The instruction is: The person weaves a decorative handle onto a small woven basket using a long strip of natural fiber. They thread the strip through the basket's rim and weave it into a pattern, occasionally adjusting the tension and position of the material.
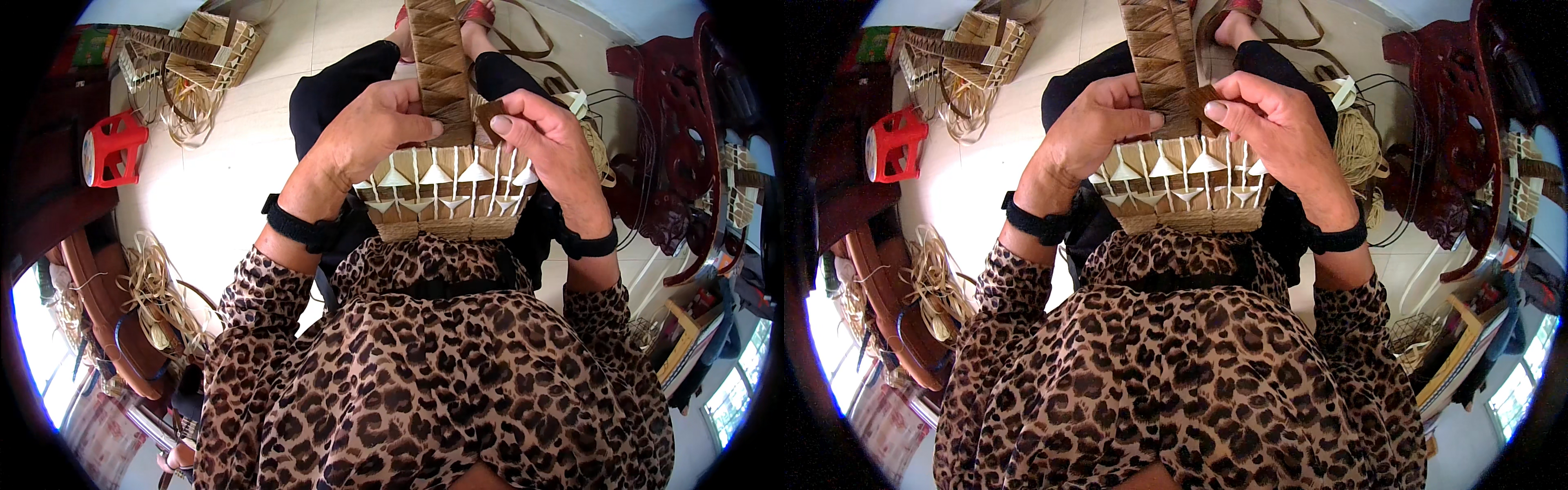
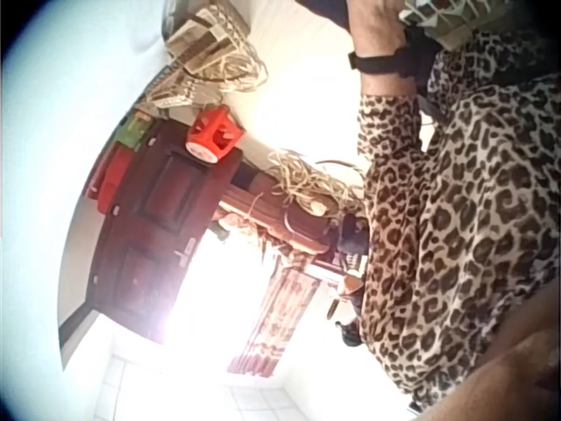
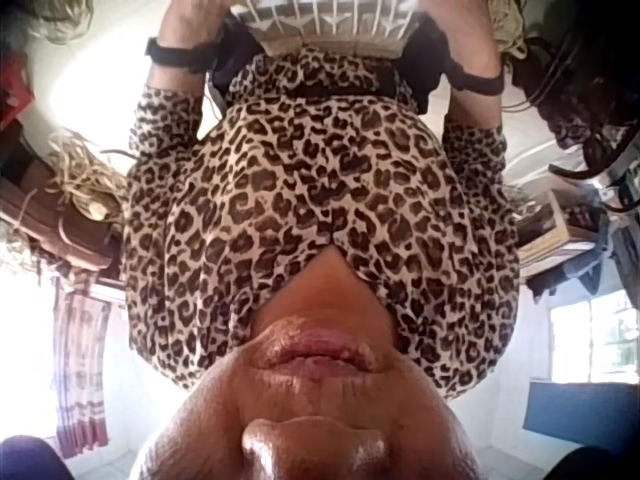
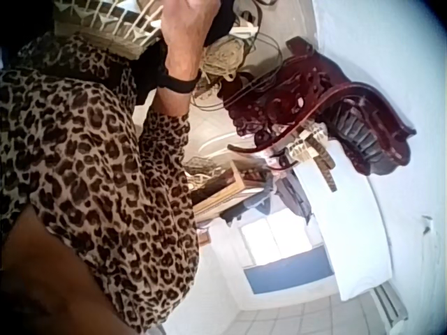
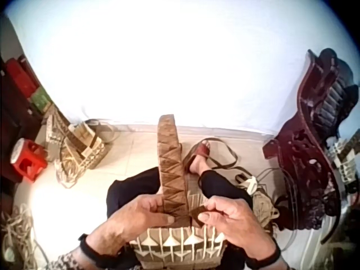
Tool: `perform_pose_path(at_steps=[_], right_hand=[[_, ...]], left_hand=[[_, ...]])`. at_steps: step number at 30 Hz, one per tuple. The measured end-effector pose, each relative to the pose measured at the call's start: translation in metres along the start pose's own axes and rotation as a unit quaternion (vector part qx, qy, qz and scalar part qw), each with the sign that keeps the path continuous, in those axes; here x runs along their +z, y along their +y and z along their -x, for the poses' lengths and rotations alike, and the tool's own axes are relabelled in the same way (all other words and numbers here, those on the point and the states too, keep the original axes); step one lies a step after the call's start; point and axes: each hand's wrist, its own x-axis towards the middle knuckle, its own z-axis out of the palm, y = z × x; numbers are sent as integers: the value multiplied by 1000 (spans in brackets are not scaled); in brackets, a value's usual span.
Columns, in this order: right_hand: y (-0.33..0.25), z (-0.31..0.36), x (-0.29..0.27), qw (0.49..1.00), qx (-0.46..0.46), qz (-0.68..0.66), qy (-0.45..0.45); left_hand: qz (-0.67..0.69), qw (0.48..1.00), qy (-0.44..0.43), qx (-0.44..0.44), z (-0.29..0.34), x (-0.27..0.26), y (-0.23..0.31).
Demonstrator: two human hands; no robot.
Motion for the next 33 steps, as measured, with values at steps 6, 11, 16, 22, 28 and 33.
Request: perform_pose_path(at_steps=[6,11,16,22,28,33], right_hand=[[12,5,-9,998,-41,-47,-14],[10,6,-15,998,-42,-20,-48],[15,9,-18,989,-142,-9,-31],[19,19,-18,992,-124,30,15],[19,18,-21,992,-121,18,-8],[12,5,-29,978,-179,89,-57]], left_hand=[[-22,999,13,-33,-1,1,1],[-9,998,24,-49,2,6,7],[12,999,18,-34,0,11,11],[20,999,29,-38,2,14,8],[8,999,21,-29,3,8,8],[27,999,10,-25,2,3,3]])
